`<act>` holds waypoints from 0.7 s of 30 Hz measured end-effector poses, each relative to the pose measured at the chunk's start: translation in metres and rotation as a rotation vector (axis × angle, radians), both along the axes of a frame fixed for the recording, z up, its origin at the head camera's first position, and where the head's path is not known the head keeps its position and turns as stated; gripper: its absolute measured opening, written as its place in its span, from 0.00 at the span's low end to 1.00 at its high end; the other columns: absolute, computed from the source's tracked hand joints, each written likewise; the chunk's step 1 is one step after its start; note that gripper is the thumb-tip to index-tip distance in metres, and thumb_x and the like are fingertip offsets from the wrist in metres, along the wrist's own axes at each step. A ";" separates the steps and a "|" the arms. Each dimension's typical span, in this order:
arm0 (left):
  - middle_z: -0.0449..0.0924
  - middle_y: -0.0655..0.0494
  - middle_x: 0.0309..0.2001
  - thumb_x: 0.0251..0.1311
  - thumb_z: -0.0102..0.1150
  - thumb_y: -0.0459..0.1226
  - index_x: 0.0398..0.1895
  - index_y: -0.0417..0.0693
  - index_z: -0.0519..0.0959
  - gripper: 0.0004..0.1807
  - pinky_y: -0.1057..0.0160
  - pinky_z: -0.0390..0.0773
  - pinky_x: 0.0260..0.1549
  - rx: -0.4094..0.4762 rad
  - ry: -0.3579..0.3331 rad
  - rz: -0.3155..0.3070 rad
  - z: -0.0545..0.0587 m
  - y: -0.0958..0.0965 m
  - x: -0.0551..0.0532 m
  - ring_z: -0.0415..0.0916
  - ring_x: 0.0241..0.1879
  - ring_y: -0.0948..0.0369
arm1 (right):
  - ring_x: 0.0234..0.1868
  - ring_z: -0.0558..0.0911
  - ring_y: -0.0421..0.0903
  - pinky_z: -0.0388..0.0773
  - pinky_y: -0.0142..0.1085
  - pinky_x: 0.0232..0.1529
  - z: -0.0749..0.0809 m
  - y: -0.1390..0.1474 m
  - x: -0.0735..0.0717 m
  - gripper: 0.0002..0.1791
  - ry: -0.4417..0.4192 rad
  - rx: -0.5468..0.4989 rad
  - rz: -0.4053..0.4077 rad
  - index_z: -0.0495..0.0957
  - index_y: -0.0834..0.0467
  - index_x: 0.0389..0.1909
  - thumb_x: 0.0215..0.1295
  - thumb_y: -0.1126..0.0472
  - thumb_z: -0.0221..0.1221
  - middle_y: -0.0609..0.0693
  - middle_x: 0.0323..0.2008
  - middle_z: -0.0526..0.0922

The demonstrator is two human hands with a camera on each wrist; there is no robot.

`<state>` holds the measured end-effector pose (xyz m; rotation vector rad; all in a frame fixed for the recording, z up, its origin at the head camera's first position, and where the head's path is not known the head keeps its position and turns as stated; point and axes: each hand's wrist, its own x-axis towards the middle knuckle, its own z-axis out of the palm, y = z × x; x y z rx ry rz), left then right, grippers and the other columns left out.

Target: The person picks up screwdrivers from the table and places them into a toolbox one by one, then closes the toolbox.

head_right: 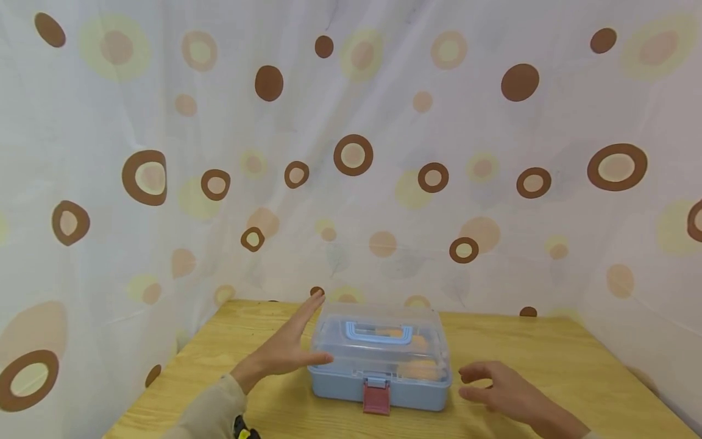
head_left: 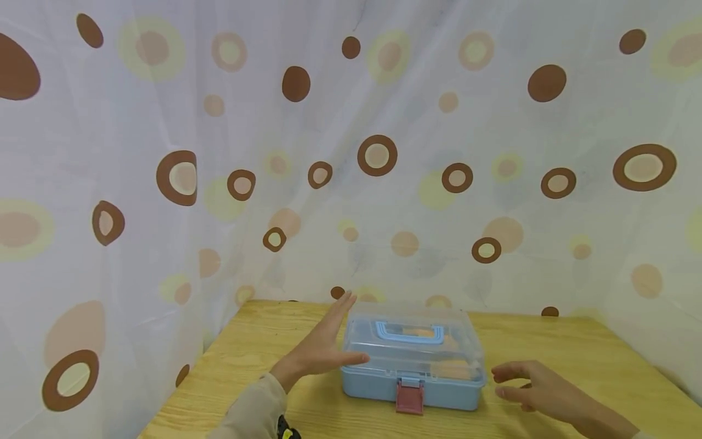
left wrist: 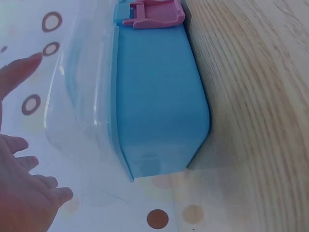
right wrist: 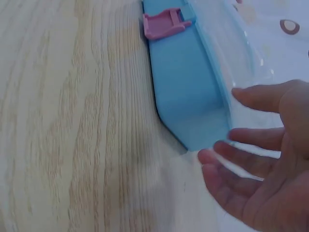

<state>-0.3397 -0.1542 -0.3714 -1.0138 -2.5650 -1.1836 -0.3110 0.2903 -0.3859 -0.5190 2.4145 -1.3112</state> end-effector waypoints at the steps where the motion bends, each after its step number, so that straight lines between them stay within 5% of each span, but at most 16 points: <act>1: 0.34 0.61 0.84 0.60 0.73 0.53 0.85 0.56 0.43 0.59 0.36 0.51 0.72 -0.031 0.046 0.003 0.003 0.004 0.001 0.35 0.81 0.54 | 0.52 0.81 0.67 0.82 0.59 0.46 0.001 -0.001 0.002 0.31 -0.021 0.005 -0.010 0.66 0.81 0.65 0.78 0.57 0.58 0.69 0.57 0.77; 4: 0.37 0.61 0.84 0.61 0.71 0.54 0.85 0.54 0.49 0.55 0.38 0.52 0.72 -0.106 0.139 0.011 0.008 0.014 0.005 0.34 0.81 0.53 | 0.48 0.82 0.60 0.83 0.54 0.45 0.002 -0.006 0.009 0.24 -0.084 -0.004 0.005 0.73 0.77 0.60 0.79 0.58 0.57 0.57 0.52 0.82; 9: 0.42 0.56 0.83 0.65 0.66 0.55 0.83 0.49 0.55 0.49 0.35 0.51 0.71 -0.217 0.259 -0.006 0.010 0.031 0.009 0.35 0.81 0.46 | 0.50 0.81 0.58 0.83 0.50 0.47 -0.005 -0.020 0.021 0.22 -0.144 -0.115 0.186 0.74 0.77 0.60 0.81 0.60 0.53 0.58 0.55 0.80; 16: 0.48 0.53 0.82 0.69 0.55 0.64 0.82 0.50 0.58 0.47 0.27 0.53 0.67 -0.494 0.437 0.042 0.005 0.047 0.017 0.43 0.80 0.45 | 0.55 0.79 0.61 0.79 0.57 0.51 -0.006 -0.054 0.029 0.19 0.000 0.019 0.271 0.79 0.67 0.60 0.80 0.57 0.56 0.60 0.57 0.81; 21: 0.52 0.52 0.82 0.69 0.52 0.66 0.82 0.53 0.58 0.46 0.28 0.57 0.66 -0.592 0.472 0.088 0.000 0.051 0.020 0.48 0.79 0.46 | 0.56 0.80 0.63 0.78 0.61 0.52 -0.010 -0.073 0.027 0.22 -0.030 -0.021 0.284 0.75 0.72 0.62 0.79 0.59 0.57 0.60 0.55 0.83</act>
